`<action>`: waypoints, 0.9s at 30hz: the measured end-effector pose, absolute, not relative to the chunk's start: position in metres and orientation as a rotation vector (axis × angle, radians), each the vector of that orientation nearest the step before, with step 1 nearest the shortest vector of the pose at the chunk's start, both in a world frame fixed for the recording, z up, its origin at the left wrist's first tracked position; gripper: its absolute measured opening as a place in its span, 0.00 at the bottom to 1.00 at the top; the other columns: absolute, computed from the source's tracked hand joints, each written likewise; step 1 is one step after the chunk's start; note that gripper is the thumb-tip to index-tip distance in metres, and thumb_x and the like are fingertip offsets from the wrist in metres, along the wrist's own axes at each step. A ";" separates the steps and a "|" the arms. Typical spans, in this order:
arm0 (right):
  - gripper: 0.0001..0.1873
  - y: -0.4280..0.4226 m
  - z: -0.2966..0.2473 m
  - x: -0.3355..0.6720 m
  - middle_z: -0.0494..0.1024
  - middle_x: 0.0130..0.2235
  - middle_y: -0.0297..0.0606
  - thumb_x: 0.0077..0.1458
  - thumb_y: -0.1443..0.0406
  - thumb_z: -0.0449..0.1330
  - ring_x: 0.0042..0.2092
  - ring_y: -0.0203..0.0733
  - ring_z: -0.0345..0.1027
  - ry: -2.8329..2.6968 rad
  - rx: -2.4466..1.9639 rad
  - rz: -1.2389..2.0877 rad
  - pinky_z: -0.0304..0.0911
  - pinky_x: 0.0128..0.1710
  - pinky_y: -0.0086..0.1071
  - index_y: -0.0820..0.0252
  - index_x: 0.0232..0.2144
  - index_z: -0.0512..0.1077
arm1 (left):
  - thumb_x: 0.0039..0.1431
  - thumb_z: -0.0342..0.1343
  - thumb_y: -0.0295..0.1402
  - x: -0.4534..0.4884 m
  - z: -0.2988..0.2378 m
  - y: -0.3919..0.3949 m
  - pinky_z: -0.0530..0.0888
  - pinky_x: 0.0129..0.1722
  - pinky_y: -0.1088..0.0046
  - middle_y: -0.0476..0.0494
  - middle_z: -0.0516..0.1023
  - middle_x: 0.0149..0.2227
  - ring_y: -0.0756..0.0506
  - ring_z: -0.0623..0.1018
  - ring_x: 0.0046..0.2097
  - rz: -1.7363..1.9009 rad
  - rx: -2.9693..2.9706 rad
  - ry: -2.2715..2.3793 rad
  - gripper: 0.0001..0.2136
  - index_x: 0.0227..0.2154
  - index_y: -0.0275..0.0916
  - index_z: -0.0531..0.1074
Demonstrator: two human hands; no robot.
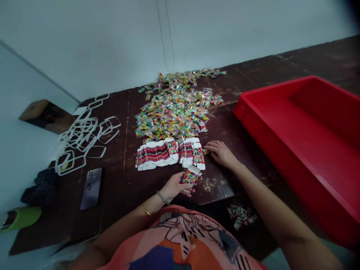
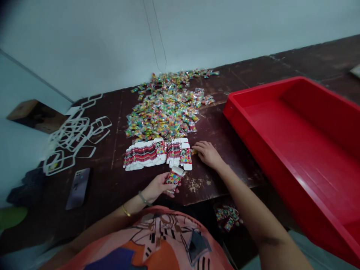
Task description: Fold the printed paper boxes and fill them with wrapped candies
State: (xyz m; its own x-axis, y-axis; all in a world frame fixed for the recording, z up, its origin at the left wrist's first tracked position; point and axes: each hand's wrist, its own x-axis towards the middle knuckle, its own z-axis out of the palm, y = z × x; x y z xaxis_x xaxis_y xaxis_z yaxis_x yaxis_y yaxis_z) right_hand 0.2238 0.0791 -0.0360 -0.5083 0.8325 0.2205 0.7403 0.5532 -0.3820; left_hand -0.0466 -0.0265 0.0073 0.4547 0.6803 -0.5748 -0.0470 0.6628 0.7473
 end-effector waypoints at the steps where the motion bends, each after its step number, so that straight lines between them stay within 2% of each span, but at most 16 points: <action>1: 0.19 0.070 -0.037 0.228 0.72 0.50 0.44 0.57 0.70 0.50 0.51 0.50 0.60 -2.412 -1.288 0.353 0.57 0.48 0.45 0.56 0.50 0.70 | 0.44 0.65 0.33 -0.046 0.007 -0.026 0.75 0.28 0.72 0.39 0.75 0.39 0.46 0.78 0.34 0.547 0.720 1.033 0.24 0.44 0.35 0.65; 3: 0.18 0.039 -0.044 0.235 0.73 0.48 0.45 0.58 0.67 0.50 0.48 0.50 0.62 -2.302 -1.386 0.345 0.57 0.46 0.46 0.55 0.50 0.69 | 0.46 0.63 0.33 -0.047 0.005 -0.025 0.76 0.29 0.70 0.40 0.75 0.38 0.46 0.78 0.35 0.597 0.693 1.047 0.24 0.46 0.36 0.62; 7: 0.07 -0.032 -0.056 0.230 0.74 0.43 0.42 0.56 0.64 0.54 0.47 0.50 0.62 -2.099 -1.453 0.440 0.56 0.46 0.47 0.56 0.37 0.71 | 0.48 0.62 0.34 -0.046 -0.001 -0.023 0.76 0.33 0.67 0.41 0.76 0.36 0.46 0.78 0.35 0.532 0.691 1.000 0.23 0.47 0.36 0.63; 10: 0.04 -0.055 -0.041 0.210 0.74 0.38 0.41 0.57 0.66 0.53 0.43 0.47 0.64 -1.926 -1.460 0.659 0.59 0.43 0.41 0.57 0.32 0.67 | 0.49 0.61 0.37 -0.040 -0.004 -0.023 0.75 0.34 0.67 0.39 0.76 0.39 0.47 0.78 0.33 0.446 0.712 1.006 0.21 0.45 0.35 0.66; 13: 0.03 -0.049 -0.008 0.194 0.72 0.34 0.37 0.58 0.66 0.51 0.35 0.40 0.65 -1.740 -1.394 0.990 0.61 0.35 0.32 0.58 0.35 0.65 | 0.47 0.62 0.37 -0.035 -0.006 -0.023 0.75 0.30 0.69 0.38 0.76 0.40 0.47 0.77 0.32 0.388 0.746 1.015 0.22 0.44 0.34 0.67; 16: 0.06 -0.031 0.026 0.189 0.73 0.35 0.37 0.58 0.67 0.52 0.36 0.38 0.66 -1.883 -1.180 1.226 0.62 0.36 0.30 0.59 0.37 0.68 | 0.43 0.64 0.33 -0.034 -0.008 -0.025 0.75 0.29 0.70 0.40 0.74 0.38 0.46 0.76 0.34 0.384 0.798 0.998 0.24 0.45 0.34 0.68; 22: 0.11 0.001 0.042 0.187 0.74 0.35 0.39 0.56 0.70 0.52 0.36 0.38 0.68 -2.105 -1.127 1.045 0.62 0.37 0.30 0.59 0.39 0.73 | 0.45 0.61 0.28 -0.033 -0.005 -0.031 0.73 0.28 0.74 0.45 0.72 0.33 0.48 0.74 0.33 0.410 0.929 0.951 0.23 0.47 0.35 0.66; 25: 0.12 -0.003 0.038 0.176 0.75 0.37 0.41 0.57 0.69 0.52 0.37 0.39 0.69 -2.186 -1.132 1.021 0.62 0.37 0.30 0.59 0.42 0.71 | 0.48 0.61 0.33 -0.030 -0.001 -0.035 0.70 0.23 0.77 0.47 0.71 0.31 0.50 0.73 0.30 0.415 0.953 0.945 0.22 0.47 0.35 0.65; 27: 0.11 -0.008 0.036 0.168 0.76 0.36 0.39 0.59 0.66 0.52 0.35 0.39 0.70 -2.144 -1.212 1.045 0.63 0.36 0.30 0.58 0.43 0.70 | 0.51 0.60 0.39 -0.028 0.001 -0.037 0.68 0.21 0.79 0.48 0.71 0.30 0.50 0.72 0.28 0.430 0.954 0.956 0.21 0.46 0.36 0.65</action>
